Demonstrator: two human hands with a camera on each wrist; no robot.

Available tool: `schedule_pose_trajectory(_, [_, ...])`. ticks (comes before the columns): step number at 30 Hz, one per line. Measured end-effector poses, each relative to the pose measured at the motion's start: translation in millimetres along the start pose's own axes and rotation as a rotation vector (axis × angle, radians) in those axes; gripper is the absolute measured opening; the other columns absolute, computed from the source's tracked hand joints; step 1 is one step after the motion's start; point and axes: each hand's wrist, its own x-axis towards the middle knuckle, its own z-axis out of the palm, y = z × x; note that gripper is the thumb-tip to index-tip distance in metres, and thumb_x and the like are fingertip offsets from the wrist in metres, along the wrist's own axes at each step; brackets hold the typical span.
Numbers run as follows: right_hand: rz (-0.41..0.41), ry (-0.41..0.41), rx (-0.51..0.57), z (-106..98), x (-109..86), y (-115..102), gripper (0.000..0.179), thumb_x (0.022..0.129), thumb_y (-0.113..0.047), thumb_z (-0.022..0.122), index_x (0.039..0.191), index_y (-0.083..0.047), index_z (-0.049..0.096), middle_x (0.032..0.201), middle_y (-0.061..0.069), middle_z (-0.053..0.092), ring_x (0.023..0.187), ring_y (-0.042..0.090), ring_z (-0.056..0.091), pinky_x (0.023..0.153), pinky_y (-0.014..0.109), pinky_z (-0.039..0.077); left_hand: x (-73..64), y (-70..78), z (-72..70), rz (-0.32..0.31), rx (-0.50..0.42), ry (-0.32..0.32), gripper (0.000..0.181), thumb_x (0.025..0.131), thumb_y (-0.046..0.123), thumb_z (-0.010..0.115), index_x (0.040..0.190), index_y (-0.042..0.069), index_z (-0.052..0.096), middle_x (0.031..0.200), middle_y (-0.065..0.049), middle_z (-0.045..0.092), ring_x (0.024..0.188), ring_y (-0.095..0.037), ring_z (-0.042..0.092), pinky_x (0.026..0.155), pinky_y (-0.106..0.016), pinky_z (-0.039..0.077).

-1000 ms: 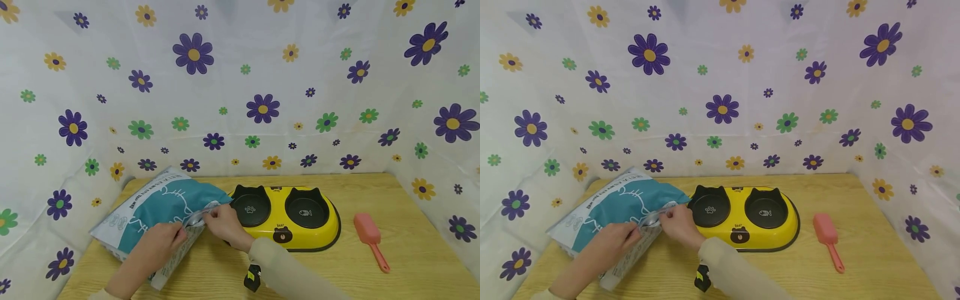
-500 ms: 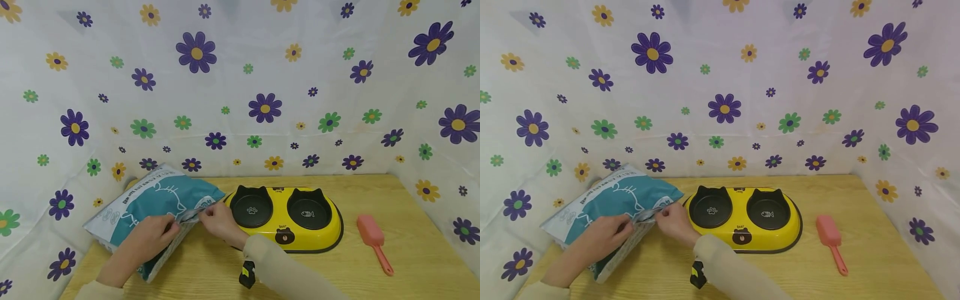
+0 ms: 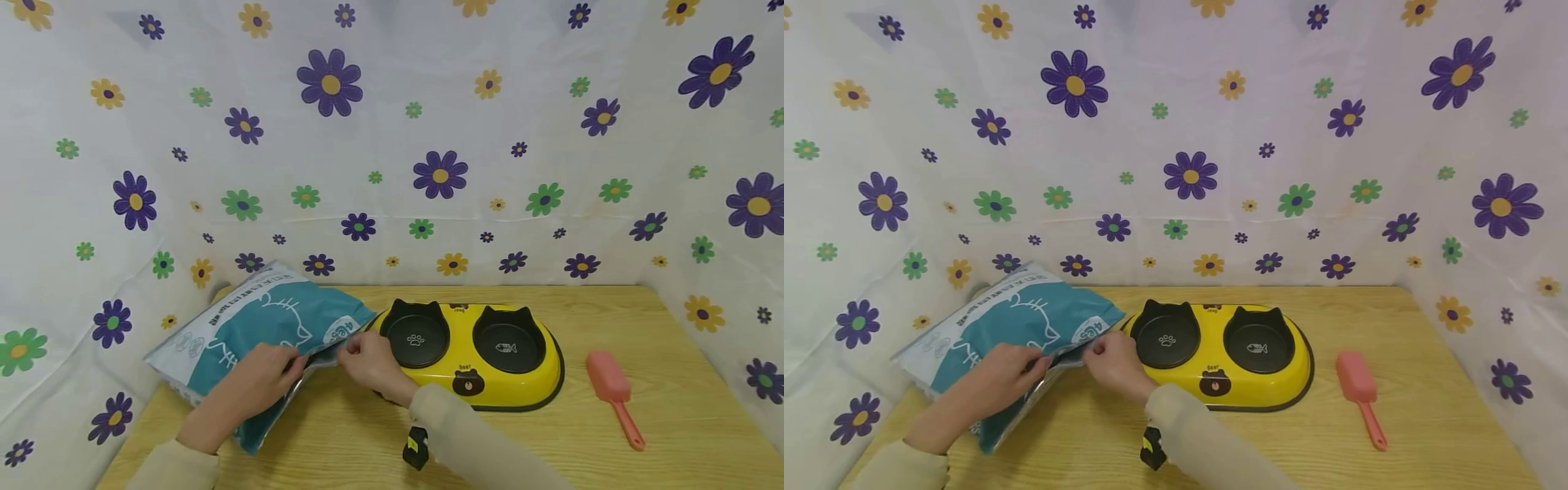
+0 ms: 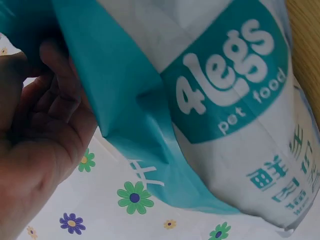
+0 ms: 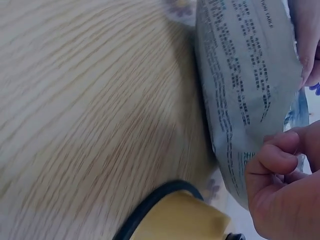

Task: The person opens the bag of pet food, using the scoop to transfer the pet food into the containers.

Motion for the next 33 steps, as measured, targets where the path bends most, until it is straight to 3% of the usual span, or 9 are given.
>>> schedule_pose_trajectory(5, [-0.007,-0.029,-0.044,-8.0,-2.3,6.2,0.049,0.096,-0.014,0.062,0.051,-0.018,0.042,0.046,-0.008,0.032,0.042,0.009,0.031,0.048,0.023,0.026,4.3,-0.6,0.1,0.026,0.003,0.017,0.038,0.103,0.012,0.058,0.066,0.016,0.051,0.056,0.008,0.042,0.049,-0.003,0.038,0.050,-0.022,0.035])
schedule_pose_trajectory(8, [-0.003,-0.032,-0.055,-9.4,-3.7,8.8,0.049,0.095,-0.015,0.062,0.051,-0.018,0.043,0.046,-0.009,0.033,0.042,0.008,0.032,0.048,0.023,0.026,2.4,1.8,-0.9,0.006,-0.004,0.014,0.036,0.102,0.012,0.058,0.067,0.016,0.053,0.057,0.007,0.043,0.050,-0.004,0.039,0.051,-0.022,0.036])
schedule_pose_trajectory(13, [0.013,-0.039,-0.046,-9.4,-5.1,11.7,0.048,0.096,-0.018,0.061,0.051,-0.018,0.043,0.047,-0.008,0.033,0.042,0.008,0.033,0.047,0.024,0.025,-2.2,9.6,-1.0,-0.110,0.009,-0.044,0.027,0.099,0.016,0.061,0.073,0.015,0.053,0.060,0.004,0.044,0.052,-0.009,0.043,0.051,-0.025,0.036])
schedule_pose_trajectory(15, [0.018,-0.036,-0.028,-10.6,-5.0,12.6,0.049,0.099,-0.021,0.060,0.052,-0.018,0.045,0.047,-0.008,0.034,0.041,0.009,0.033,0.046,0.024,0.025,-3.2,13.5,-0.6,-0.164,0.043,-0.078,0.028,0.098,0.022,0.062,0.072,0.017,0.052,0.059,0.003,0.044,0.052,-0.011,0.044,0.050,-0.027,0.035])
schedule_pose_trajectory(18, [0.016,-0.007,-0.004,-14.2,-3.5,13.3,0.051,0.102,-0.027,0.058,0.054,-0.016,0.050,0.048,-0.007,0.039,0.042,0.010,0.035,0.045,0.024,0.027,-4.0,18.1,0.7,-0.196,0.114,-0.102,0.034,0.097,0.029,0.063,0.068,0.019,0.049,0.057,0.003,0.043,0.050,-0.013,0.044,0.049,-0.030,0.034])
schedule_pose_trajectory(22, [-0.002,0.023,0.018,-16.1,-1.2,13.4,0.049,0.103,-0.026,0.056,0.056,-0.015,0.053,0.050,-0.006,0.043,0.044,0.010,0.037,0.047,0.024,0.029,-7.7,20.1,3.6,-0.180,0.185,-0.096,0.038,0.098,0.031,0.062,0.064,0.021,0.047,0.056,0.004,0.042,0.050,-0.012,0.043,0.048,-0.030,0.034])
schedule_pose_trajectory(27, [-0.021,0.026,0.006,-15.4,0.7,13.0,0.048,0.102,-0.018,0.052,0.055,-0.017,0.043,0.049,-0.006,0.035,0.043,0.010,0.032,0.046,0.024,0.026,-10.6,18.0,4.5,-0.149,0.233,-0.051,0.038,0.099,0.025,0.059,0.063,0.022,0.046,0.057,0.005,0.041,0.051,-0.011,0.042,0.048,-0.031,0.034])
schedule_pose_trajectory(33, [-0.033,0.012,-0.019,-14.3,-1.1,11.8,0.049,0.101,-0.016,0.051,0.053,-0.018,0.041,0.048,-0.007,0.033,0.042,0.009,0.030,0.045,0.023,0.024,-16.1,13.4,-0.1,-0.170,0.252,-0.028,0.039,0.101,0.025,0.057,0.064,0.021,0.047,0.056,0.004,0.042,0.050,-0.012,0.043,0.047,-0.031,0.035])
